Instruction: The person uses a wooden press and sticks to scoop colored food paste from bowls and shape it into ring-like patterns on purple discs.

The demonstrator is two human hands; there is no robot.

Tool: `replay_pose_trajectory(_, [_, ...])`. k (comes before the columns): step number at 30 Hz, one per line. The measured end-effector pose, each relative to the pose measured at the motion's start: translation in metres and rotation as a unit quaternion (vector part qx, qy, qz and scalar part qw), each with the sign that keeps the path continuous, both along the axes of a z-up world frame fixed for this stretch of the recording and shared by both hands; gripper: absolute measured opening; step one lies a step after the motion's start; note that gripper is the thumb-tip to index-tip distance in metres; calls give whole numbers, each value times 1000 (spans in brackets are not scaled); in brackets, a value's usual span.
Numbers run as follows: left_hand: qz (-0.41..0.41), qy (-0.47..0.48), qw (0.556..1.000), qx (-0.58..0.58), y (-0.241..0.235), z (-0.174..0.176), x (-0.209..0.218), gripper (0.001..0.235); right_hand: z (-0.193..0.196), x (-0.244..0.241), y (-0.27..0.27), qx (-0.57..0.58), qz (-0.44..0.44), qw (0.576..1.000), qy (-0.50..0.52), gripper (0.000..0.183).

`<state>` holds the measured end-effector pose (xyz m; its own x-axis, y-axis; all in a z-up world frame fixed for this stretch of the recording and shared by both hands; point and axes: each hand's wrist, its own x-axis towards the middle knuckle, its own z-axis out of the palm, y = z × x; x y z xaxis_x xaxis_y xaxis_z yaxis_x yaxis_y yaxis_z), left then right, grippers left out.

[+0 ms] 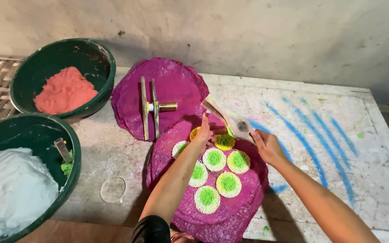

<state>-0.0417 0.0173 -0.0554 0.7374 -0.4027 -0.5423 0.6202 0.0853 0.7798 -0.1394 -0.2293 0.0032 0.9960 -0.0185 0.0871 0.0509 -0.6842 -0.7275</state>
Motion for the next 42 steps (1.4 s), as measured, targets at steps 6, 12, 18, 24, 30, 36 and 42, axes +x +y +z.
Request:
replay_pose_trajectory(6, [-13, -113, 987, 112, 10, -7, -13, 72, -28, 8, -7, 69, -65, 994, -54, 53])
replay_pose_trajectory(12, [-136, -427, 713, 539, 52, 55, -74, 65, 19, -8, -21, 102, -55, 992, -40, 44])
replay_pose_trajectory(18, [0, -662, 680, 315, 83, 181, -137, 66, 135, -56, 39, 81, 137, 987, -3, 47])
replay_pose_trajectory(24, [-324, -548, 771, -5, 118, 265, -232, 18, 256, -163, 113, -132, 460, 853, -206, 63])
replay_pose_trajectory(30, [-328, -543, 766, 105, 229, 262, -320, 26, 255, -130, 223, -162, 694, 637, -293, 57])
replay_pose_trajectory(36, [-371, -413, 755, 348, 355, 212, -324, 34, 219, -123, 346, 49, 710, 682, 169, 37])
replay_pose_trajectory(42, [-124, -369, 879, 275, 561, 197, -333, 33, 231, -88, 430, 3, 761, 648, 5, 24])
